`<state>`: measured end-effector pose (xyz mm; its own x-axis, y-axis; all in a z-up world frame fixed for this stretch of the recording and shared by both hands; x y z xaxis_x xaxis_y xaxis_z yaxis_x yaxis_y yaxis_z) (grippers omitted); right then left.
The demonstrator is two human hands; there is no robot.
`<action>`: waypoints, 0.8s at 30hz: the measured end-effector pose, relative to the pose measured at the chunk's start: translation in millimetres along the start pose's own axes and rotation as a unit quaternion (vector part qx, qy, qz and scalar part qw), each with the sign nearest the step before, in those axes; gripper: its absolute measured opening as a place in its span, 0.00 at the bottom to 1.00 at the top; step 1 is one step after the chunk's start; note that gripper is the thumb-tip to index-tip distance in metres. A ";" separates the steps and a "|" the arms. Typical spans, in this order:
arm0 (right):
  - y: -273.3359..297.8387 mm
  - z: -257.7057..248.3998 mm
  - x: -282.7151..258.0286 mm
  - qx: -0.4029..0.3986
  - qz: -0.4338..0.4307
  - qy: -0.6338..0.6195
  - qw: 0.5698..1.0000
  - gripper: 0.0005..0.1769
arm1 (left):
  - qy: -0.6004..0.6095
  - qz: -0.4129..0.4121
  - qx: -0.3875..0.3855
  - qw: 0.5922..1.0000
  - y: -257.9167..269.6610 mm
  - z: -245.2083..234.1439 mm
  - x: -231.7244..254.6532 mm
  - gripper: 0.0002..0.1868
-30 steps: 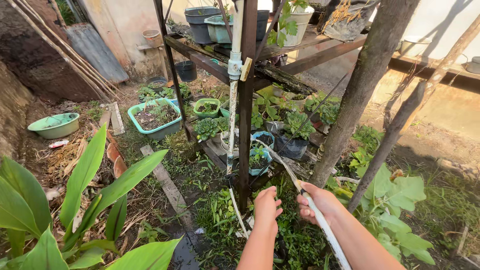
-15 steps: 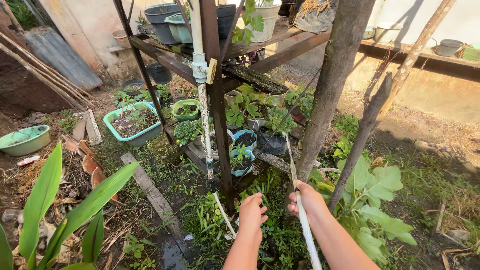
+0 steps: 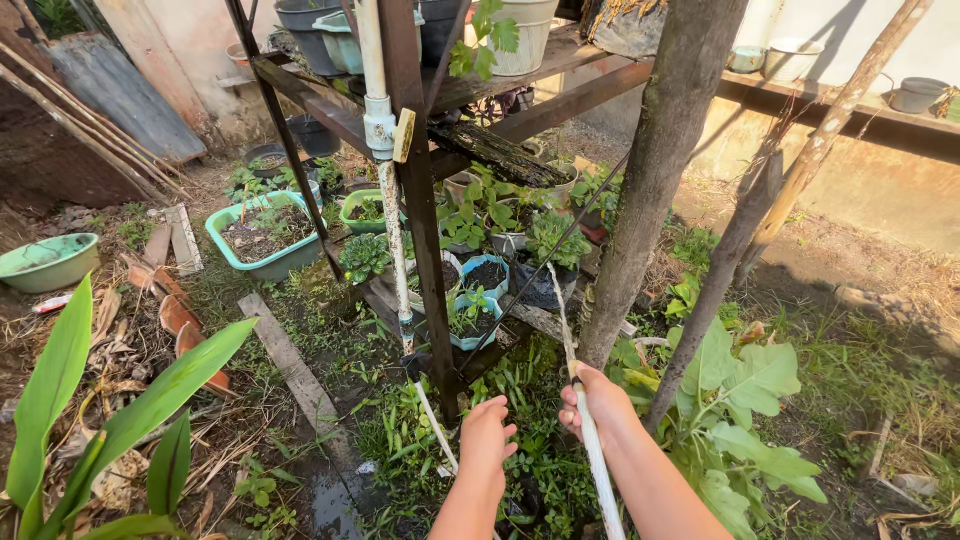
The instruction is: The person waters various potted plants and garden beds in an outdoor area using a garden hose, moving between different sections of the garden.
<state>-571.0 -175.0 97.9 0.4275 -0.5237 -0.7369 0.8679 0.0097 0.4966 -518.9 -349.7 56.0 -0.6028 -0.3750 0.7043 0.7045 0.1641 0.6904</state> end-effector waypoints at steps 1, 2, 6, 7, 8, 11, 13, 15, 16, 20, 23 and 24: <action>-4.9 0.3 -0.2 -0.001 -0.001 -0.003 1.000 0.12 | 0.002 0.007 -0.006 1.000 -4.4 2.7 4.0 0.22; -10.5 0.7 -1.0 -0.002 -0.002 -0.006 1.000 0.12 | 0.004 0.014 -0.013 1.000 -9.3 8.2 8.1 0.22; -26.4 8.4 6.6 0.012 0.000 -0.005 1.000 0.11 | 0.000 0.009 -0.060 0.998 -26.0 23.7 23.5 0.24; -29.4 12.9 7.2 0.018 0.003 -0.004 1.000 0.11 | -0.007 -0.001 -0.069 0.998 -29.8 27.0 29.9 0.24; -31.9 17.8 7.5 0.023 0.007 -0.004 1.000 0.11 | -0.013 -0.012 -0.078 0.997 -33.3 30.0 36.8 0.24; -39.5 35.1 5.8 0.037 0.008 -0.001 0.999 0.11 | -0.039 -0.038 -0.111 0.992 -40.4 37.1 56.1 0.24; -44.9 48.7 2.1 0.047 0.010 0.006 0.999 0.10 | -0.052 -0.047 -0.138 0.988 -45.2 40.7 73.6 0.22; -53.7 60.8 -1.6 0.060 0.018 0.020 0.998 0.10 | -0.058 -0.051 -0.168 0.983 -51.3 44.4 89.2 0.18; -59.2 66.1 -2.7 0.049 0.005 0.002 0.999 0.10 | -0.058 -0.034 -0.202 0.977 -53.9 45.7 95.4 0.16; -92.2 83.3 -4.0 0.019 -0.033 -0.035 0.999 0.11 | -0.069 -0.004 -0.271 0.960 -69.6 47.5 118.9 0.15; -108.6 91.0 -0.8 0.025 -0.037 -0.032 0.998 0.12 | -0.072 -0.001 -0.278 0.958 -80.4 45.5 130.4 0.13; -111.7 93.3 0.5 0.029 -0.038 -0.030 0.998 0.12 | -0.070 0.001 -0.282 0.957 -84.4 45.5 133.7 0.12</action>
<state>-691.3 -255.8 84.8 0.3443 -0.5707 -0.7455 0.8801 -0.0803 0.4679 -676.0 -372.2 99.4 -0.6177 -0.2431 0.7478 0.7721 -0.3678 0.5182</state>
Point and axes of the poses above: each hand's wrist, its own y-axis away from the middle knuckle, its own z-axis out of the palm, x = y × z, the point moved 2 cm from there along -y, towards the middle knuckle, and after that the axes turned 8 degrees about -z, right-handed, at the moved point
